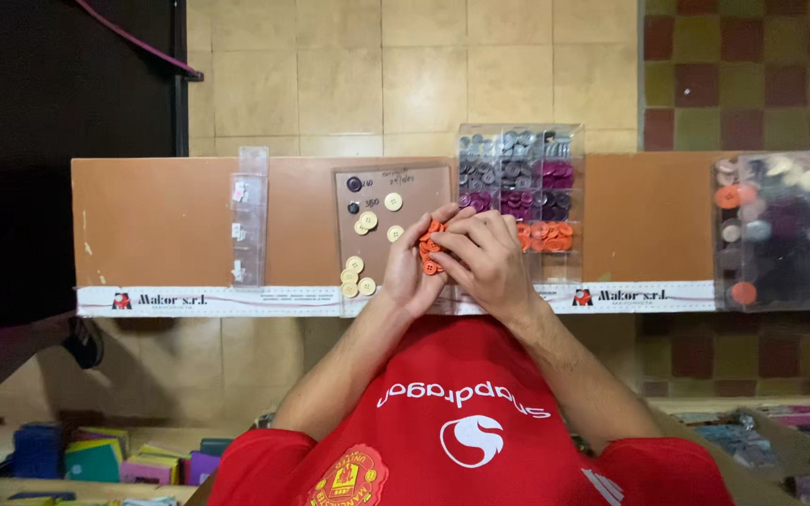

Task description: The person sorts various orange and beige buttons by hand, picking them from a central pile and placing them into partitioned plastic trays or onto a board. The person also handles purple and black buttons from adjacent containers.

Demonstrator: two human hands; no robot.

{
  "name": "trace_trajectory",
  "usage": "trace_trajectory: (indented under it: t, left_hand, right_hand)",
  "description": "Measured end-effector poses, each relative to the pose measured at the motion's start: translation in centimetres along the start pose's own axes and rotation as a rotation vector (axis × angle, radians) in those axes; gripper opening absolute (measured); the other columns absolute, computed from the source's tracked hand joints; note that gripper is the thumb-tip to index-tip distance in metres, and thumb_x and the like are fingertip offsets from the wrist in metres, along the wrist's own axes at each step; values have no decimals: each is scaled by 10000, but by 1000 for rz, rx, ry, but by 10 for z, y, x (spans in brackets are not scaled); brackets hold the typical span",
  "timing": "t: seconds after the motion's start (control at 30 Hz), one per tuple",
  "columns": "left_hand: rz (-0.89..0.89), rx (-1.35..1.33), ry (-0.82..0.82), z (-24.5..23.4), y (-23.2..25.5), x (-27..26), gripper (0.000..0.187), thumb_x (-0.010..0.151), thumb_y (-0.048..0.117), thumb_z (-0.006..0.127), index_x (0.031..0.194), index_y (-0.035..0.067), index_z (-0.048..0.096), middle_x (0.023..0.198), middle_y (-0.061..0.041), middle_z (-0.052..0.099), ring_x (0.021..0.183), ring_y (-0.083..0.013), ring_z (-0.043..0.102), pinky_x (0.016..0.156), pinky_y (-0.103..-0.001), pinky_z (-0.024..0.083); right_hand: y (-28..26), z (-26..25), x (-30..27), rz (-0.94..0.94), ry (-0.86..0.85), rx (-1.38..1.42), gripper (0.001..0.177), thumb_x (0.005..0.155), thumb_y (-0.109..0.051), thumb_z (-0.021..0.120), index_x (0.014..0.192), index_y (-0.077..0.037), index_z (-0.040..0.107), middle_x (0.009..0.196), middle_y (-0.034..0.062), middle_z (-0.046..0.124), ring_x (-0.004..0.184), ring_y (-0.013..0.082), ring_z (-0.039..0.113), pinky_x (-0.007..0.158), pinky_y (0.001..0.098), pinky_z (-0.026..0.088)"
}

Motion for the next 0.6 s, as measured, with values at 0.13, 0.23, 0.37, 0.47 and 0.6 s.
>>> trace_trajectory:
  t: [0.13,0.23,0.37,0.47,0.6]
  left_hand:
    - [18,-34,-11,1,-2,9,452,1077,303,427,1401,5,530,1377,-205,616,1197,-319,655,1008,-509,559]
    - [-1,-70,3,8,-7,13,460,1072,295,434,1406,-6,529,1393,-214,606,1216,-326,646,1023,-509,552]
    - [-26,-88,-5,17,-15,11,436,1077,299,440,1379,7,555,1359,-226,625,1191,-321,661,985,-462,575]
    - [-46,-81,-1,11,-23,16,430,1076,296,441,1369,6,563,1349,-233,629,1179,-305,665,959,-409,587]
    - [-48,-78,0,20,-25,19,432,1073,300,446,1372,7,555,1357,-239,622,1168,-297,670,935,-379,599]
  right_hand:
    - [10,-12,-1,-23,58,35,181,903,-226,824,1061,-159,766,962,17,679,900,263,622,795,408,474]
    - [20,-22,-2,-5,89,126,201,876,-217,848,1063,-170,793,958,-5,714,868,242,649,779,374,501]
    - [24,-39,-4,19,217,274,189,813,-78,871,994,-105,821,895,48,757,745,270,697,703,389,573]
    - [28,-38,-10,46,240,280,198,796,-48,876,982,-93,825,871,58,761,721,274,706,680,395,583]
    - [34,-40,-13,62,243,288,199,809,-56,875,997,-92,825,869,59,763,726,281,709,687,404,584]
Point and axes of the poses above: each hand's wrist, its own x-axis towards the middle knuckle, its own z-axis out of the palm, y = z × x, the point moved 8 cm from there along x, towards the middle knuckle
